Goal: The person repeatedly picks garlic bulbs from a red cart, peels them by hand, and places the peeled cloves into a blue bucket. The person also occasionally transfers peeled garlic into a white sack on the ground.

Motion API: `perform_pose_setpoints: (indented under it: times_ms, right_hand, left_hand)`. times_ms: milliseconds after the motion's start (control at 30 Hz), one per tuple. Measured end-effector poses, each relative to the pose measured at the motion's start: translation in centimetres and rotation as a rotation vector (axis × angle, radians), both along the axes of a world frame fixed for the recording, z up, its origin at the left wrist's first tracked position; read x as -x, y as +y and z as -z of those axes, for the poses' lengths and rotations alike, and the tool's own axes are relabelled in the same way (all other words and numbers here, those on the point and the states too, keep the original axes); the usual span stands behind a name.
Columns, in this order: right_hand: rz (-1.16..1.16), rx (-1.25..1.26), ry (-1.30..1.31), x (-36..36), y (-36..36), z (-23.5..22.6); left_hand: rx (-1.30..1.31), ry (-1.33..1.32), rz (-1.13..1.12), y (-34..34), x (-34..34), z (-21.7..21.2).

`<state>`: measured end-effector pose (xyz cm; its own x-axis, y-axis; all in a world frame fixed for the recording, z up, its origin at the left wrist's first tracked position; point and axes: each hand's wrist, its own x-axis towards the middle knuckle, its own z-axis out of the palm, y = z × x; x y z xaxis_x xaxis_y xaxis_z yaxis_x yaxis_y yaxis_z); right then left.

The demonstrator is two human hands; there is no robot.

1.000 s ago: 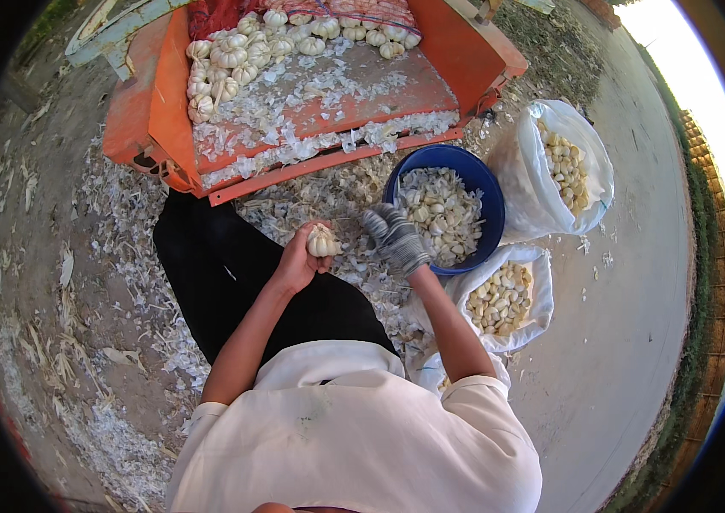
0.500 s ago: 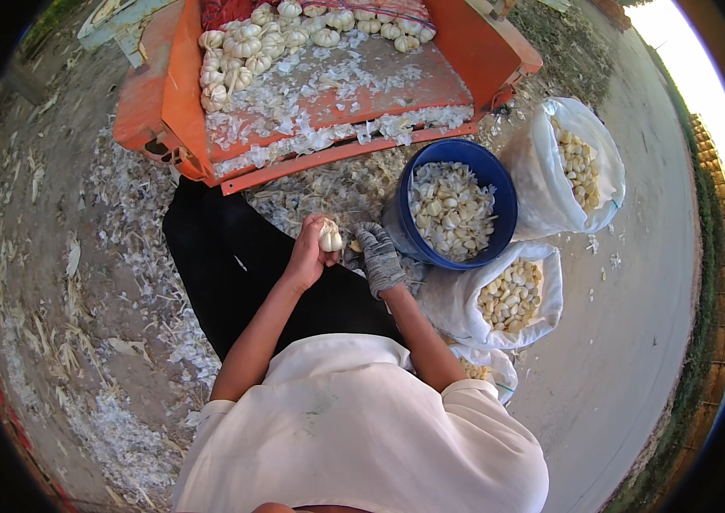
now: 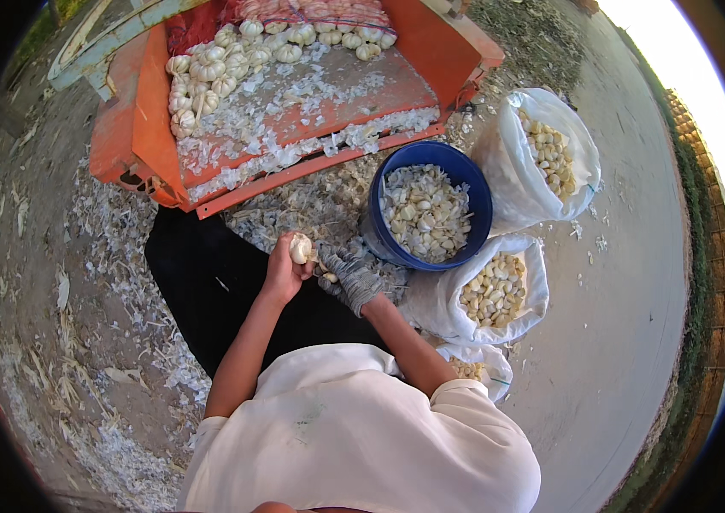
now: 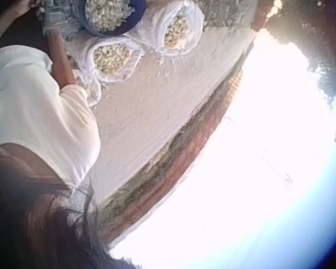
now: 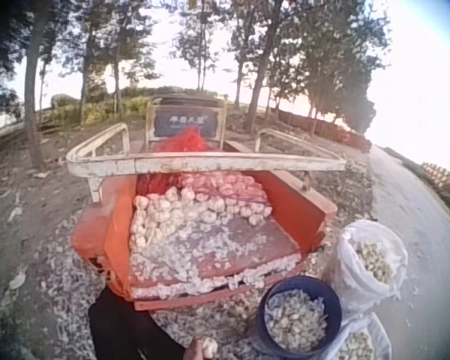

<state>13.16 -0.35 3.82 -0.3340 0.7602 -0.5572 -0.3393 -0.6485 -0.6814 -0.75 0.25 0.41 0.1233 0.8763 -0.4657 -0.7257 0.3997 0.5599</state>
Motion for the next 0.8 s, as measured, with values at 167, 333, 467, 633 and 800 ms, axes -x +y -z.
perform_pose_setpoints:
  times_ms: [167, 333, 467, 633, 800]
  right_hand:
    - [0.427, -0.133, 0.087, -11.6, 7.0, -7.2]
    - [0.811, -0.280, 0.510, -28.2, 15.7, -12.9]
    - [0.583, -0.386, -0.050, -18.8, 12.4, -9.0]
    - [-0.191, -0.624, -0.756, 0.0, 3.0, 3.8]
    - [-0.168, -0.576, -0.786, 2.8, 2.0, 3.0]
  left_hand:
    - [-0.073, -0.038, -0.022, -0.1, 0.6, 1.5]
    - [-0.114, -0.080, 0.057, 0.6, -0.5, 1.6]
    - [-0.129, -0.078, 0.011, 0.7, -0.4, 1.7]
    - [-0.067, 0.049, -0.061, 0.3, -0.5, 3.8]
    - [-0.155, 0.213, -0.096, -0.5, 0.2, 3.3]
